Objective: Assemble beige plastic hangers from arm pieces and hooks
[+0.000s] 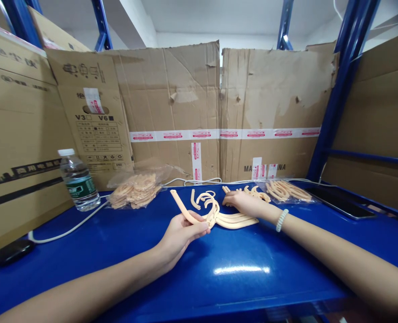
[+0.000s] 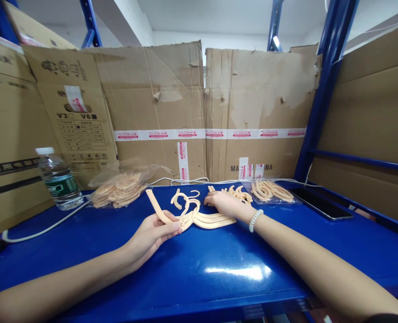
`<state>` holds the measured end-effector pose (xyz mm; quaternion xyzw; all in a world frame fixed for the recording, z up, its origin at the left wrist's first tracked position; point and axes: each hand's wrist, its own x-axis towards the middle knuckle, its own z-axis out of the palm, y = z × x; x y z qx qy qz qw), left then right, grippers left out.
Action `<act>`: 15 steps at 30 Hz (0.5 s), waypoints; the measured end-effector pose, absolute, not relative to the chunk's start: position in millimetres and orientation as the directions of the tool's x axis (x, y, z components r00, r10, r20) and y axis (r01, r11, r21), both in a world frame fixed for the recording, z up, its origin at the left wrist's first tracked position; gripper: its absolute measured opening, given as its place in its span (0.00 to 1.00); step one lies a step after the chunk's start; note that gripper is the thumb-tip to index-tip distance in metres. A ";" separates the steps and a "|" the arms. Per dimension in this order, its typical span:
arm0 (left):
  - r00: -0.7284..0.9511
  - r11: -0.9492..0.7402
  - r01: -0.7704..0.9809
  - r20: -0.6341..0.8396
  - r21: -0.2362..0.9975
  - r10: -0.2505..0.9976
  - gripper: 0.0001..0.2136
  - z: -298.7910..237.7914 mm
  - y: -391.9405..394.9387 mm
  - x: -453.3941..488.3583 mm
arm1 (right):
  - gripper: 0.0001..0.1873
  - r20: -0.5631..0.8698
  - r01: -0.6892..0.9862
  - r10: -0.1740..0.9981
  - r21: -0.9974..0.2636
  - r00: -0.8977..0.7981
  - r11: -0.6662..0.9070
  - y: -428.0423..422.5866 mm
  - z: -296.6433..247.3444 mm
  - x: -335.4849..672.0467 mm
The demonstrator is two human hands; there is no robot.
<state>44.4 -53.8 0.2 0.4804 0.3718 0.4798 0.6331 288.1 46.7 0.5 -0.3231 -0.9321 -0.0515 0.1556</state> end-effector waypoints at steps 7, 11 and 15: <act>0.252 0.080 -0.269 -0.011 0.960 0.968 0.13 0.3 -51.9 44.4 | 0.13 0.392 0.609 0.559 0.003 -0.730 0.793 46.7 3.1 288.5; 0.246 0.082 -0.308 -0.004 0.948 0.969 0.13 0.8 -51.6 43.3 | 0.12 0.647 0.599 0.508 -0.098 -0.568 0.795 38.8 11.9 285.5; 0.263 0.088 -0.332 0.002 0.939 0.965 0.12 0.7 -52.0 42.6 | 0.08 0.757 0.466 0.627 -0.494 -0.184 0.734 15.5 29.6 275.8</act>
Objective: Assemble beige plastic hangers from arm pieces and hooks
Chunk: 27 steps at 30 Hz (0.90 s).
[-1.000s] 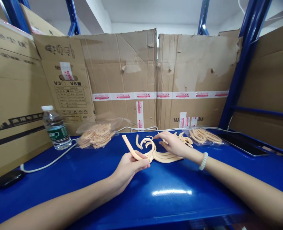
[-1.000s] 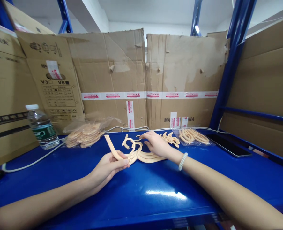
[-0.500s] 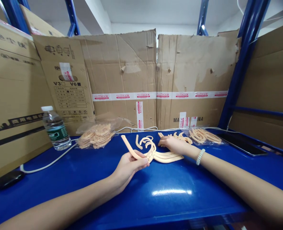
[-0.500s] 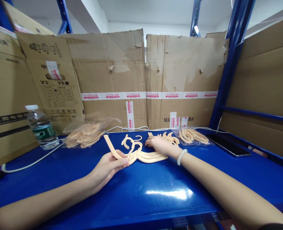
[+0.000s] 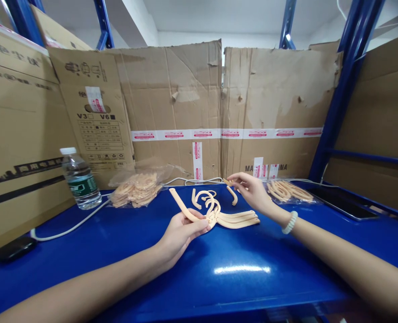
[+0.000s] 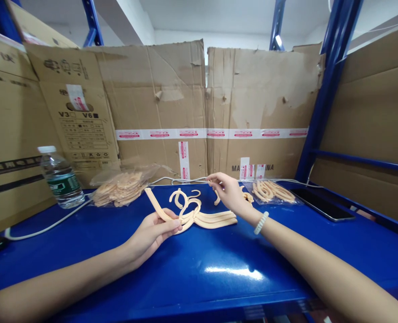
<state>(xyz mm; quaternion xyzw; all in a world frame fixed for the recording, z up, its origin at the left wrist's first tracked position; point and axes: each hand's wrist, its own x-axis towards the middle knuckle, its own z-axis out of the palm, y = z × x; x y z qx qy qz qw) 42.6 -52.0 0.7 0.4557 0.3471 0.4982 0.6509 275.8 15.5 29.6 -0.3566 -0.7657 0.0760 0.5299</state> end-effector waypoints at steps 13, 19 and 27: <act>0.340 0.093 -0.305 0.017 0.948 0.940 0.13 -1.3 -50.8 44.6 | 0.16 0.321 -0.256 0.929 -0.928 -0.186 0.270 -50.3 34.2 234.4; 0.359 0.076 -0.279 0.031 0.957 0.933 0.12 -5.1 -49.9 43.3 | 0.18 0.204 -0.253 0.957 -0.956 -0.206 0.149 -46.5 19.7 229.2; 0.351 0.069 -0.260 0.028 0.963 0.936 0.12 -5.1 -47.6 43.2 | 0.31 0.105 -0.340 0.983 -0.939 -0.148 0.049 -45.2 11.4 226.8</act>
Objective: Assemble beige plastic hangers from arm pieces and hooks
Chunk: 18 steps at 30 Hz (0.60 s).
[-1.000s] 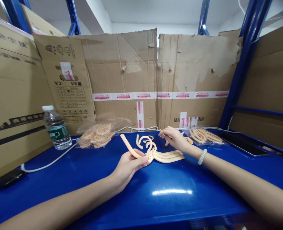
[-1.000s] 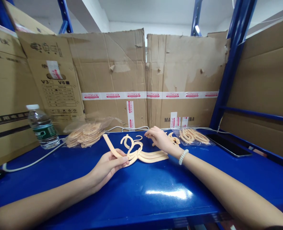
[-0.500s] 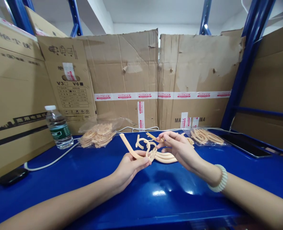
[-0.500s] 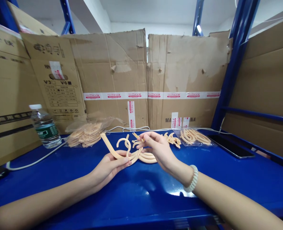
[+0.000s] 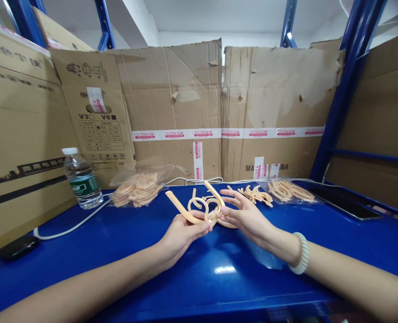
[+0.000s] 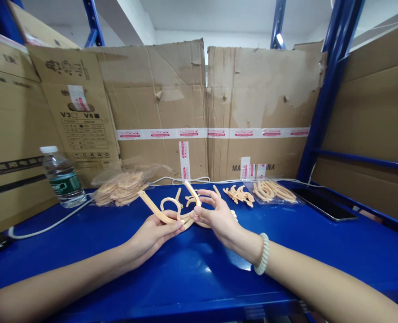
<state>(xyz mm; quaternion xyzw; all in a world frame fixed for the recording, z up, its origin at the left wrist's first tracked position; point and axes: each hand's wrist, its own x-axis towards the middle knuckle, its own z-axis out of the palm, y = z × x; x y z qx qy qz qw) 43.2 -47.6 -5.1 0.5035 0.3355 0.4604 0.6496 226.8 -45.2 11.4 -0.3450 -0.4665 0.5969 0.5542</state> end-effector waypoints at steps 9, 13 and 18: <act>0.352 0.036 -0.238 0.051 0.971 0.935 0.13 -3.5 -50.3 44.6 | 0.21 0.111 -0.242 0.936 -0.970 -0.333 0.029 -43.4 5.6 226.6; 0.381 -0.001 -0.224 0.088 0.975 0.921 0.12 -5.0 -49.2 44.7 | 0.19 0.120 -0.202 0.903 -0.979 -0.411 0.038 -45.1 5.4 225.0; 0.386 0.012 -0.236 0.083 0.972 0.919 0.13 -4.3 -49.1 44.2 | 0.19 0.121 -0.169 0.899 -0.984 -0.421 0.053 -46.1 8.7 225.2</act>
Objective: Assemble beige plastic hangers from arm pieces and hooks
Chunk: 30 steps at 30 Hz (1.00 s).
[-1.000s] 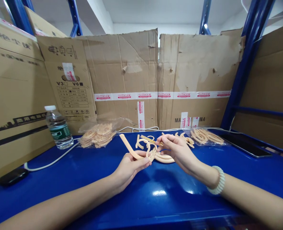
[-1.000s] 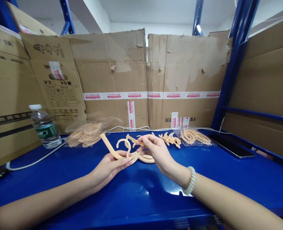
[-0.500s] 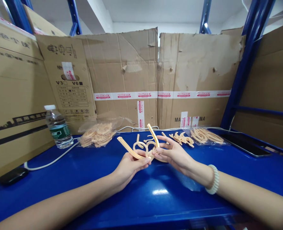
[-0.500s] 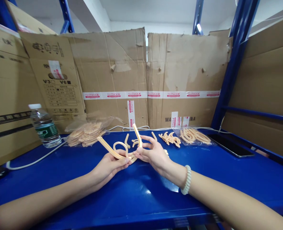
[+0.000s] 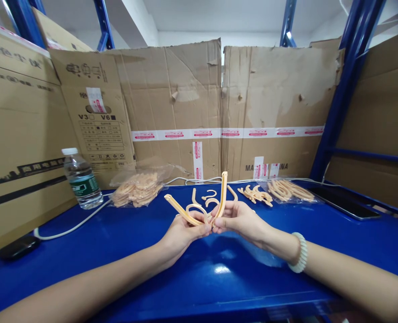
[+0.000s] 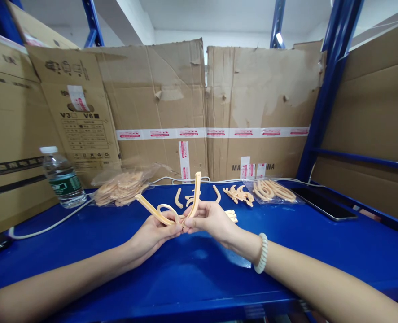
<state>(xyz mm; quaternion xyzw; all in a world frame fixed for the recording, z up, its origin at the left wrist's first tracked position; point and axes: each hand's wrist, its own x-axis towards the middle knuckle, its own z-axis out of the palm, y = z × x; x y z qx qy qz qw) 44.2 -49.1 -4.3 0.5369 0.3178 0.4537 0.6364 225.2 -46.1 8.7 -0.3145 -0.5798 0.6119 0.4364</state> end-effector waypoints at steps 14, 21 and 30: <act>0.414 -0.038 -0.186 0.114 0.982 0.903 0.10 -1.3 -54.4 43.9 | 0.21 0.148 -0.147 0.888 -0.985 -0.435 0.092 -44.7 9.5 225.8; 0.397 -0.073 -0.196 0.147 0.978 0.906 0.11 -5.1 -51.7 44.3 | 0.17 0.204 -0.148 0.849 -0.978 -0.487 0.150 -47.3 11.3 223.6; 0.469 -0.052 -0.254 0.170 0.966 0.867 0.10 0.3 -54.5 44.7 | 0.18 0.164 -0.140 0.855 -0.984 -0.492 0.108 -45.9 13.7 226.9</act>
